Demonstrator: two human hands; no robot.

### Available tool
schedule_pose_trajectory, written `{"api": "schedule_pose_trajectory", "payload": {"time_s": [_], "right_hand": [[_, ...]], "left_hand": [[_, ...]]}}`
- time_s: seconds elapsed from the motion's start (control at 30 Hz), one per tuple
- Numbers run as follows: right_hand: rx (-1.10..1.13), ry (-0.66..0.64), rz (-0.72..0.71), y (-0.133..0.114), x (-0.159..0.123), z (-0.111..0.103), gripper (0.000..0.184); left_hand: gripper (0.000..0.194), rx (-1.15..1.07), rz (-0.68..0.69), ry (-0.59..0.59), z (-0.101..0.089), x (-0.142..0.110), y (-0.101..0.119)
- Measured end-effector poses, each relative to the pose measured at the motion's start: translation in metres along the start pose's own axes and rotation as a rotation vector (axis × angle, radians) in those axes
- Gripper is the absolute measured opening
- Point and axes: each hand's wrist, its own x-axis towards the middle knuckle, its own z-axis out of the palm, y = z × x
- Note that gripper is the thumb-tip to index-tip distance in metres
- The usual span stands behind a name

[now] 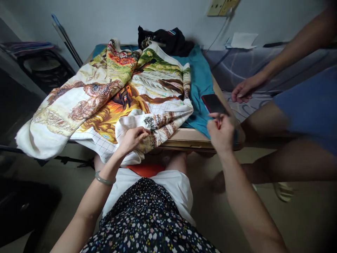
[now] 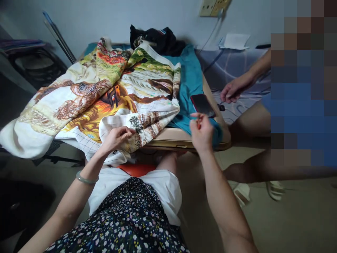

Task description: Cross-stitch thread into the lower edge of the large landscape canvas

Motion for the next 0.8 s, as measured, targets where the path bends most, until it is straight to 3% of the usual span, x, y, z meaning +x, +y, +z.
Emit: {"api": "schedule_pose_trajectory", "payload": {"time_s": [0.1,0.17,0.23,0.37,0.53,0.63,0.73,0.8], "right_hand": [[0.113,-0.293,-0.268,-0.052,-0.035,0.013,0.048],[0.015,-0.481,-0.331,-0.082,-0.049,0.023,0.047],[-0.139,-0.545,-0.341,-0.104,-0.055,0.032,0.041],[-0.353,-0.524,-0.356,-0.128,-0.053,0.049,0.042],[-0.415,-0.528,-0.402,-0.147,-0.057,0.064,0.05],[-0.428,-0.514,-0.413,-0.157,-0.058,0.062,0.05],[-0.396,-0.406,-0.277,-0.147,-0.044,0.045,0.053],[-0.347,-0.232,-0.101,-0.12,-0.022,0.028,0.055]], "left_hand": [[0.02,0.007,-0.007,0.018,0.002,-0.001,0.001],[0.02,0.009,-0.007,0.018,0.002,-0.002,0.002],[0.02,0.0,0.014,0.007,0.002,-0.003,0.001],[0.021,-0.016,0.075,0.011,0.0,-0.003,-0.002],[0.023,-0.034,0.128,0.043,0.0,-0.002,-0.008],[0.023,-0.076,0.138,0.098,-0.001,-0.001,-0.014],[0.023,-0.188,0.125,0.179,0.0,0.001,-0.022],[0.02,-0.258,0.112,0.209,0.001,0.002,-0.027]]}}
